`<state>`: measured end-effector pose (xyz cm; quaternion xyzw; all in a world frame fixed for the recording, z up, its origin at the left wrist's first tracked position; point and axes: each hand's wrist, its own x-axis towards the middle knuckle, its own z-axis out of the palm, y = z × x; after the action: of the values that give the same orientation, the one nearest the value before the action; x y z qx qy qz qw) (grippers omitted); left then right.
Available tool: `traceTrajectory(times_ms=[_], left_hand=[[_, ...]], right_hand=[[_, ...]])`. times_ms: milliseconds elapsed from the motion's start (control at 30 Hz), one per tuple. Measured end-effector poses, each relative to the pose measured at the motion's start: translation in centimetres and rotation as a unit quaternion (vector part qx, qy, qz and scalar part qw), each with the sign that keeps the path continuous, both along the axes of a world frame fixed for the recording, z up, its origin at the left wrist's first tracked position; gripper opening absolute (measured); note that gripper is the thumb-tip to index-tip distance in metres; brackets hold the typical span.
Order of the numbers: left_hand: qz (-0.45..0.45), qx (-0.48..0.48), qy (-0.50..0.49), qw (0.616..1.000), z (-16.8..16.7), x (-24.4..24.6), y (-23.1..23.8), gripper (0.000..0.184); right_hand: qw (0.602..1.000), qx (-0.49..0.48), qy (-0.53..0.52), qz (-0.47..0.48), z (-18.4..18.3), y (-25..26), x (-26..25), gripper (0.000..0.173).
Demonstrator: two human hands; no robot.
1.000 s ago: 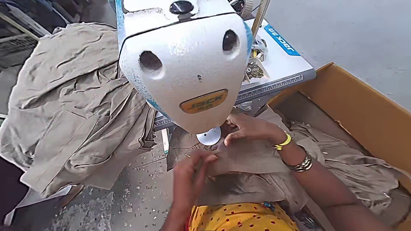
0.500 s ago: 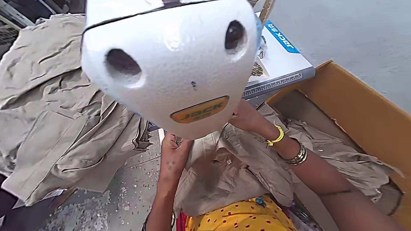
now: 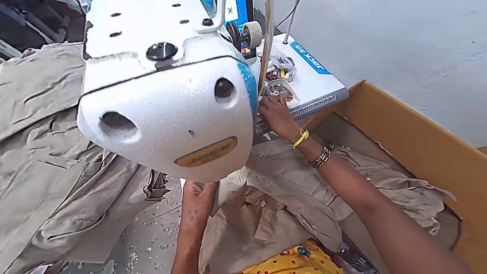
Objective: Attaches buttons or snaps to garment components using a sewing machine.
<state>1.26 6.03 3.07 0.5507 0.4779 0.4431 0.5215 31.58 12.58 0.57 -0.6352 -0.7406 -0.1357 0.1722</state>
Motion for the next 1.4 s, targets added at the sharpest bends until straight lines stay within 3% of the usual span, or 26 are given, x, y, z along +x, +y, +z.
traceTrajectory(times_ms=[167, 333, 500, 633, 733, 867, 967, 1067, 1133, 1200, 1300, 1400], left_hand=[[0.011, 0.005, 0.003, 1.0, -0.1, 0.2, -0.2, 0.018], [0.003, 0.006, -0.012, 1.0, -0.1, 0.2, 0.1, 0.017], [0.004, -0.003, -0.012, 1.0, -0.4, 0.4, 0.2, 0.012], [0.008, -0.007, -0.001, 1.0, -0.6, 0.2, 0.3, 0.005], [0.012, -0.008, 0.02, 1.0, -0.5, 0.2, 0.4, 0.005], [0.013, -0.006, 0.026, 1.0, -0.7, 0.4, 0.5, 0.006], [0.025, 0.122, 0.154, 0.98, -0.7, -0.2, -0.7, 0.019], [-0.023, 0.343, 0.264, 0.901, 0.0, -1.1, -3.0, 0.034], [-0.052, 0.376, 0.267, 0.886, 0.1, -1.2, -4.1, 0.032], [-0.059, 0.373, 0.261, 0.888, -0.1, -1.1, -4.3, 0.031], [-0.061, 0.352, 0.212, 0.91, 0.2, -1.7, -4.4, 0.027], [-0.064, 0.269, 0.119, 0.954, 1.5, -4.4, -4.0, 0.024]], right_hand=[[0.991, 0.099, 0.08, 0.04, -1.1, -1.5, 1.2, 0.016], [0.973, 0.074, 0.203, 0.083, -0.7, -0.4, 3.0, 0.013], [0.969, 0.01, 0.221, 0.105, 1.0, 0.9, 3.1, 0.015], [0.981, -0.016, 0.19, 0.033, 2.4, 1.9, 2.7, 0.016], [0.988, -0.003, 0.154, 0.002, 2.4, 2.4, 2.6, 0.013], [0.974, 0.03, 0.222, 0.017, 4.1, 0.2, 0.8, 0.014], [0.965, 0.039, 0.249, 0.065, 6.1, -3.8, -2.9, 0.012], [0.963, 0.128, 0.146, 0.187, 6.1, -7.5, -6.8, 0.015], [0.946, 0.177, 0.054, 0.266, 5.3, -8.7, -9.4, 0.017], [0.94, 0.19, 0.008, 0.284, 5.2, -8.2, -11.0, 0.018], [0.948, 0.111, 0.094, 0.282, 5.5, -8.0, -10.9, 0.015], [0.889, -0.128, 0.305, 0.317, 5.9, -10.0, -9.8, 0.032]])
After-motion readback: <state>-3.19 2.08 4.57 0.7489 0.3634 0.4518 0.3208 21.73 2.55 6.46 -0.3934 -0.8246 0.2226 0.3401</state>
